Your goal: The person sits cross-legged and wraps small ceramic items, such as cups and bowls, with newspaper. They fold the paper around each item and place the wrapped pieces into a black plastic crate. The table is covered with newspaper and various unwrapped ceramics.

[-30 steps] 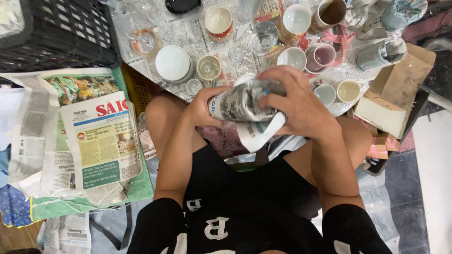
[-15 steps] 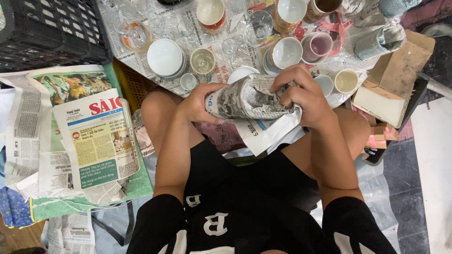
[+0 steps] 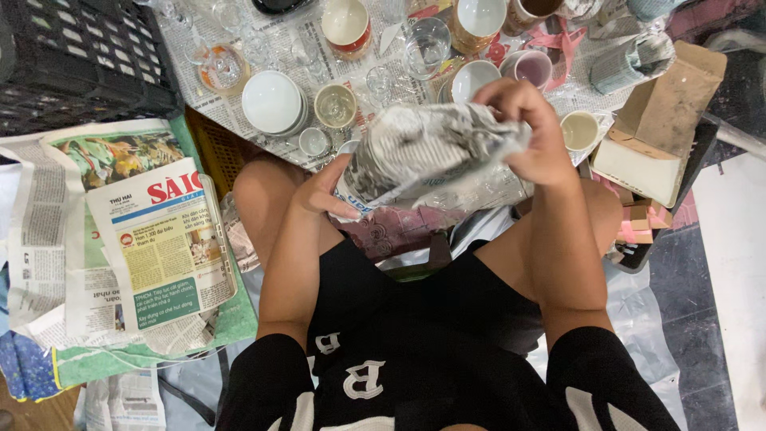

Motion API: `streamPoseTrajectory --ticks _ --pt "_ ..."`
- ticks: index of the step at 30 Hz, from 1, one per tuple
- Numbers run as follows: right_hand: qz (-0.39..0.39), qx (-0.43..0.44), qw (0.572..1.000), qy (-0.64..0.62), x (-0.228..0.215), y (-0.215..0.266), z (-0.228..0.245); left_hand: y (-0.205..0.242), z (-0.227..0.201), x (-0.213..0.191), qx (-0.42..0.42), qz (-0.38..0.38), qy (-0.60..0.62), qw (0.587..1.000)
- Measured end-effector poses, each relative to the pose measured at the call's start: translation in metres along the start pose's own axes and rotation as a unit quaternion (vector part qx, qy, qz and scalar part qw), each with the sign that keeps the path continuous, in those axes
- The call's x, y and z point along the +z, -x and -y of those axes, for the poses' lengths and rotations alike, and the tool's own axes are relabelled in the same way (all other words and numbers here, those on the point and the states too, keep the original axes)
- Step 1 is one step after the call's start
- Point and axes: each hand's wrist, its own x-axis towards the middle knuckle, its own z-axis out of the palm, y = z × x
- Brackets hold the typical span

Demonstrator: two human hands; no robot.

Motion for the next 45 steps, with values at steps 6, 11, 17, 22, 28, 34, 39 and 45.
streamPoseTrajectory --ticks 6,11,17,22,28,34,39,45 --pt "-0.074 0.003 0.997 0.0 0.013 -0.005 0.014 -0.009 0.029 0.002 0.033 0.079 0.179 0.98" --pt "-0.158 -0.265 0.906 0.29 0.045 -0.009 0.021 -0.017 0.041 0.01 0.072 -0.046 0.067 0.994" --pt "-0.092 -0.285 0.811 0.503 0.056 -0.006 0.022 -0.034 0.04 0.026 0.097 -0.109 -0.037 0.989" --pt "-0.13 -0.082 0.852 0.501 0.033 -0.002 0.028 -0.042 0.054 0.038 0.022 -0.081 0.186 0.979" --pt "-0.089 0.042 0.858 0.504 0.028 -0.011 0.036 -0.044 0.084 0.031 0.02 -0.069 0.216 0.974" --pt "-0.11 -0.083 0.881 0.453 0.045 -0.014 0.047 -0.052 0.091 0.025 0.012 0.025 0.299 0.954" --pt "0.088 -0.052 0.946 0.306 0.023 -0.014 0.053 -0.057 0.094 0.032 0.02 -0.01 0.323 0.946" --pt "0.104 -0.088 0.956 0.26 0.013 0.001 0.044 -0.051 0.094 0.035 0.025 -0.033 0.31 0.95"
